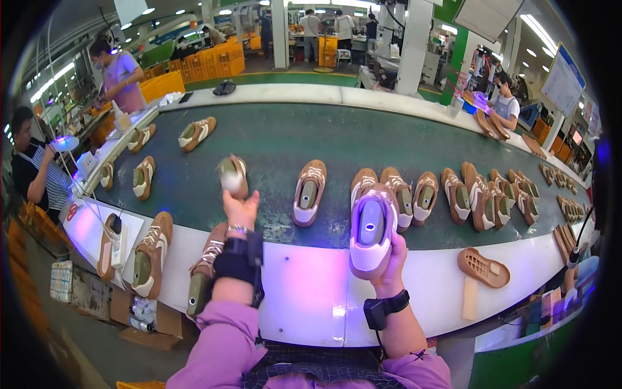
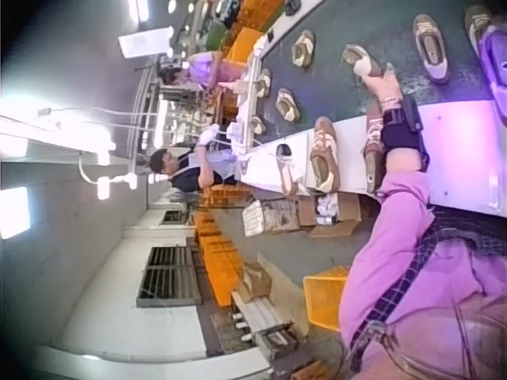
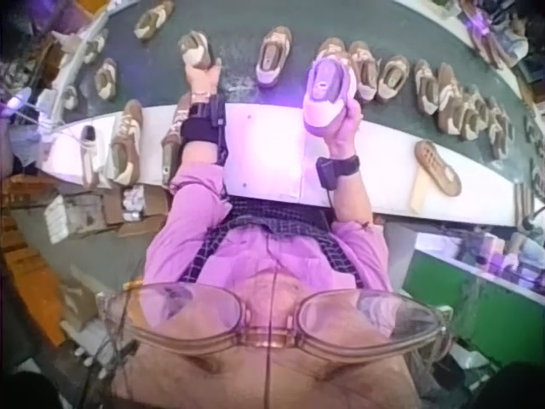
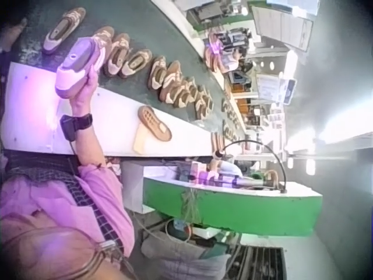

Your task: Inspecting pairs of shoes for quality and marking a specific point on the heel with a pen.

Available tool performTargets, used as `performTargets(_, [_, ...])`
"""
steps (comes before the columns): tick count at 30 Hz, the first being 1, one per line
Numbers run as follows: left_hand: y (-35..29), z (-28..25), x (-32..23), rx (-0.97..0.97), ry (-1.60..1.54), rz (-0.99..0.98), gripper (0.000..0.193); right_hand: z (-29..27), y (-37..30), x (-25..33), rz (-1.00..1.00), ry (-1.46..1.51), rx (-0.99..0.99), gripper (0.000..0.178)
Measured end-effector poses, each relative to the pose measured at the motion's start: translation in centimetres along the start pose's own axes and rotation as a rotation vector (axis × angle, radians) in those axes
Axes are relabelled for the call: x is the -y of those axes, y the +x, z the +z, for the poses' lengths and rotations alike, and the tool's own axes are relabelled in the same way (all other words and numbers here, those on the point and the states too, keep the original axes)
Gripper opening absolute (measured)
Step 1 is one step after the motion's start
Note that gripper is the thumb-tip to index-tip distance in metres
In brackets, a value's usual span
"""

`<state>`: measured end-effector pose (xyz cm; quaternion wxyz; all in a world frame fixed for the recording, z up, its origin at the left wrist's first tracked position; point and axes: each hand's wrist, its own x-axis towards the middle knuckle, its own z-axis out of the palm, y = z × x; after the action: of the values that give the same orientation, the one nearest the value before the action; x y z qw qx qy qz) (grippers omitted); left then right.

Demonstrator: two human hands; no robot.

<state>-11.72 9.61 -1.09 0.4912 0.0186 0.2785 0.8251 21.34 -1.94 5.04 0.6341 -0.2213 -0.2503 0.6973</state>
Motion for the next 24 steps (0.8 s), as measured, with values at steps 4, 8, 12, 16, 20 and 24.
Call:
performTargets(4, [-3.7,-3.4,2.3,-0.106,0.031,-0.319,0.074,0.1,-0.1,-1.3,0.133,0.023,0.05,0.053])
performTargets(8, [-6.9,-3.4,3.2,-0.057,0.07,-0.369,0.042,-0.5,-0.1,-3.1,0.274,0.024,0.082,0.06])
performTargets(12, [-7.2,-3.8,1.1,-0.003,0.217,-0.325,0.028,3.2,1.4,-5.0,0.387,0.006,0.187,0.059])
performTargets(16, [-7.2,-3.5,0.5,0.077,0.229,-0.252,0.027,9.3,12.9,-5.6,0.253,0.008,0.505,0.056])
performTargets(20, [-7.7,-1.6,1.6,0.108,0.254,-0.309,0.028,10.5,27.1,-5.3,0.168,0.003,-0.014,0.056])
performTargets(24, [-7.7,-3.3,0.0,0.022,0.286,-0.276,0.028,11.2,21.5,-12.8,-0.255,-1.055,-0.222,0.067])
